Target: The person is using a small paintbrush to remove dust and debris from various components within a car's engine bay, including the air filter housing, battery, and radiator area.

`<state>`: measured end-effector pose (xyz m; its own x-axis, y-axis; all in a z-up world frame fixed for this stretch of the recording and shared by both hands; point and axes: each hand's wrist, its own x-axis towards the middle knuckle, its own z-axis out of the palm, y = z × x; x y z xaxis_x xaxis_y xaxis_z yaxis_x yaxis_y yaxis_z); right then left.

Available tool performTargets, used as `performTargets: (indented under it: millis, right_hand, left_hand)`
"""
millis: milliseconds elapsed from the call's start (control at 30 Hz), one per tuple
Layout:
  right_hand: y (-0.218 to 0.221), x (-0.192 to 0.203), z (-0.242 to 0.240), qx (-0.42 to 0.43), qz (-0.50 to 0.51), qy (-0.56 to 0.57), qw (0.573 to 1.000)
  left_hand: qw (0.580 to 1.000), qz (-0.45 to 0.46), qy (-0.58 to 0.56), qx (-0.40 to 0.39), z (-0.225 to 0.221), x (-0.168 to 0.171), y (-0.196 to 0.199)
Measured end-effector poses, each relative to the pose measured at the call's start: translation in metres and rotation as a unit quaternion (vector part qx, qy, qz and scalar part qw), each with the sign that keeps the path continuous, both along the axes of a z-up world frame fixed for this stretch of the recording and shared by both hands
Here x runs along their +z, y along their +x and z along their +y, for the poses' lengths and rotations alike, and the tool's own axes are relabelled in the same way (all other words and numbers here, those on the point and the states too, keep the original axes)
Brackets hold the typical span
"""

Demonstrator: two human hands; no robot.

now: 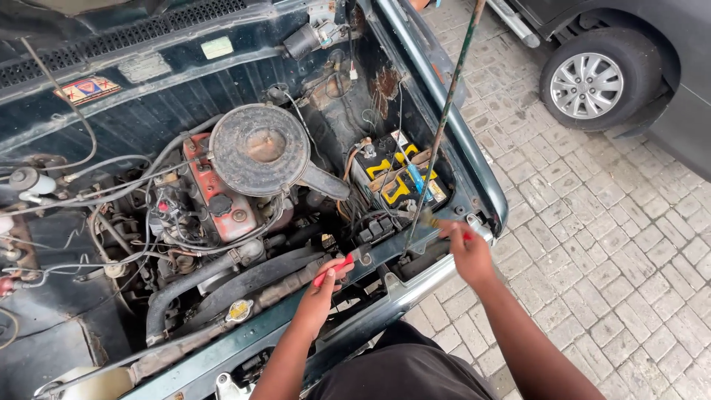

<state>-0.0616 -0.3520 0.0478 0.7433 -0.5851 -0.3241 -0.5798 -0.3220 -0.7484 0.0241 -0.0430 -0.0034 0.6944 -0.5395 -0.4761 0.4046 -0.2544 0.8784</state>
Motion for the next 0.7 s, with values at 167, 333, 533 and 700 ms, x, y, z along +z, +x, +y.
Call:
performTargets:
  millis: [167, 333, 533, 700]
  right_hand:
    - [0.005, -0.029, -0.034, -0.009, 0.008, -0.198, 0.98]
    - [0.004, -0.009, -0.008, -0.029, -0.009, 0.015, 0.999]
    - [0.036, -0.014, -0.051, -0.045, 0.008, -0.101, 0.994]
    - [0.056, -0.036, -0.086, 0.018, 0.034, -0.129, 0.991]
  left_hand:
    - [1.0, 0.012, -0.019, -0.002, 0.003, 0.0, 0.0]
    - [0.999, 0.013, -0.032, 0.002, 0.008, 0.0, 0.0]
    - [0.999, -0.012, -0.04, 0.001, 0.008, 0.001, -0.002]
    - [0.999, -0.017, -0.043, -0.001, 0.009, 0.002, -0.004]
